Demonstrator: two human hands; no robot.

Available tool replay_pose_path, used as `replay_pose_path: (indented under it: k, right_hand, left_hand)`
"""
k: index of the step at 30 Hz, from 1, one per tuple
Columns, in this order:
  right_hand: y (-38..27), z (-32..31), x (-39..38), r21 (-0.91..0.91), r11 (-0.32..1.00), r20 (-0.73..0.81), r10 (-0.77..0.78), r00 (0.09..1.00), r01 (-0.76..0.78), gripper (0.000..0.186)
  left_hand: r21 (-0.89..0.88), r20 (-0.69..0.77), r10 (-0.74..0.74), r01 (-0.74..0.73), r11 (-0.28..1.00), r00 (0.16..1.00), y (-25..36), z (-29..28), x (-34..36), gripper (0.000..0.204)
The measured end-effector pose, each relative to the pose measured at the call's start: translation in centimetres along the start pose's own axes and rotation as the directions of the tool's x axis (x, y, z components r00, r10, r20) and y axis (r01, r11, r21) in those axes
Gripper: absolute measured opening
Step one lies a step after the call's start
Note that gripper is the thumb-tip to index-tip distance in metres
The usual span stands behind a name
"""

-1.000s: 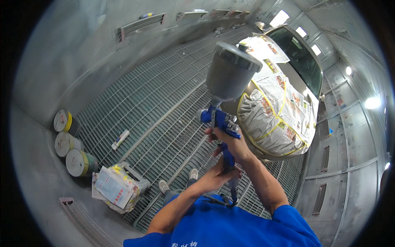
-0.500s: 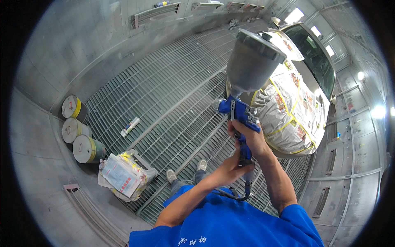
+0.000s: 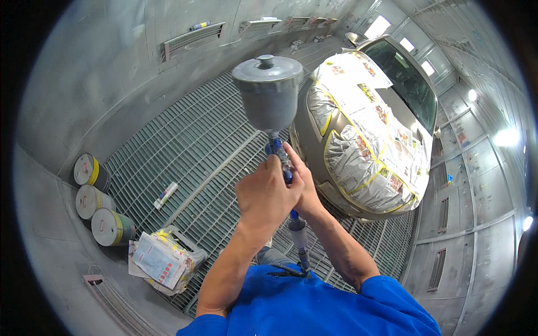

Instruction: The person wipes the front bumper of a car with a cloth, then uses a spray gun to apply paint to the bumper. The car is masked with newspaper and tape to protect surrounding areas.

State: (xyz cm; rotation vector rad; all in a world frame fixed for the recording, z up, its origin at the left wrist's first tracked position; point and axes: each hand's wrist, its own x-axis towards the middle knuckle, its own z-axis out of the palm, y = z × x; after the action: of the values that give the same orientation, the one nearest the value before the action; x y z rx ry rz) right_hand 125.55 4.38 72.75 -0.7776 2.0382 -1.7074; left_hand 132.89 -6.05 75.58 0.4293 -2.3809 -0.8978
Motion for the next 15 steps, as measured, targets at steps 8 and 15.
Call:
replay_pose_path:
  k: [8,15]
  right_hand:
    - [-0.1,2.5,1.3,0.041,0.999,-0.04,0.023,0.999,-0.021,0.089]
    - [0.6,4.6,3.0,0.137,0.987,-0.074,0.096,0.993,-0.085,0.078]
  left_hand:
    - [0.212,-0.029,0.062,-0.054,0.976,0.998,-1.5,-0.6,1.5,0.023]
    - [0.285,0.017,0.063,-0.065,0.956,0.998,-3.7,-1.0,1.9,0.043]
